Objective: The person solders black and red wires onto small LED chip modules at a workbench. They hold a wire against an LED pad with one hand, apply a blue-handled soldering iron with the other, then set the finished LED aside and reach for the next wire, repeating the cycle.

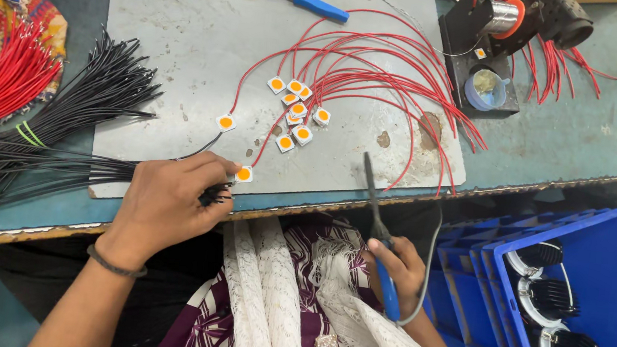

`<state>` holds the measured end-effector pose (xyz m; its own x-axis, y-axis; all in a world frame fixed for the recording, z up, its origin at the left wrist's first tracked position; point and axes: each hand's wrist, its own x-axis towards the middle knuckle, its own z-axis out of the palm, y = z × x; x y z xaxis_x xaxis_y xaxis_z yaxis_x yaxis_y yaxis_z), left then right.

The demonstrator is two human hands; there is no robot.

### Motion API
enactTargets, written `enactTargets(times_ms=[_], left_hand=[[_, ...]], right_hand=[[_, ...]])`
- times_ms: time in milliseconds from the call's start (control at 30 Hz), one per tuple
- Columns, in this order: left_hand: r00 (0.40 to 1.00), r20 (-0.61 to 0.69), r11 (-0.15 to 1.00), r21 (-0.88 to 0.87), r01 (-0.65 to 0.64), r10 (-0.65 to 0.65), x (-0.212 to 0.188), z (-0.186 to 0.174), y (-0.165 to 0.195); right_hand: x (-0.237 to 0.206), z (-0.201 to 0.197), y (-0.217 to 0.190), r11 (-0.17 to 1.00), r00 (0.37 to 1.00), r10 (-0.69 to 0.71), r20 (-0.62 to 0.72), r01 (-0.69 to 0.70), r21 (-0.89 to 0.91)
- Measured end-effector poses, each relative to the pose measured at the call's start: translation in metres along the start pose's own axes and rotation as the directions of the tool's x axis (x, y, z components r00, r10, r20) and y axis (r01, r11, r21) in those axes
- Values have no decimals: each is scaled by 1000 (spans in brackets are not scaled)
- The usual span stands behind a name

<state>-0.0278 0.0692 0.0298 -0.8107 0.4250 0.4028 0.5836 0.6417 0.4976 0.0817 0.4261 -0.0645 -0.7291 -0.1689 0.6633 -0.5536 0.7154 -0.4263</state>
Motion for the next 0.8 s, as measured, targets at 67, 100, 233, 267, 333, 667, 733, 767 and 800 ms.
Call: enactTargets(times_ms=[67, 100, 233, 267, 333, 667, 733, 767, 800], left_hand=[[1000, -5, 1000, -6, -10, 10, 0, 0, 0], [1000, -4, 1000, -13, -10, 10, -1, -1, 0], [1000, -5, 1000, -22, -8, 7, -1, 0, 0], [1000, -13, 1000, -23, -15, 15, -1, 0, -1], [1000, -22, 1000, -24, -20, 20, -3, 0, -1], [999, -29, 999, -26, -23, 22, -20, -5, -7], [998, -52, 999, -33, -43, 41, -21, -5, -7], [998, -50, 999, -30, -45, 43, -20, -5, -7], [998, -48, 999, -27, -45, 44, -20, -5, -8]], right_hand=[[-1, -2, 0, 999, 996, -49, -78, 47, -25], [-2, -2, 1, 997, 991, -74, -115, 70, -39], [-8, -4, 7, 998, 1000, 16, 8, -15, -64], [-9, -5, 8, 994, 1000, 5, -12, -7, -107], [-9, -8, 9, 997, 994, 57, -95, -62, -49], [78, -11, -12, 640, 928, 338, -157, -104, 761], [101, -8, -22, 626, 933, 358, -19, -225, 747], [112, -4, -27, 634, 932, 358, 54, -286, 719], [122, 1, -31, 641, 925, 358, 128, -343, 686]])
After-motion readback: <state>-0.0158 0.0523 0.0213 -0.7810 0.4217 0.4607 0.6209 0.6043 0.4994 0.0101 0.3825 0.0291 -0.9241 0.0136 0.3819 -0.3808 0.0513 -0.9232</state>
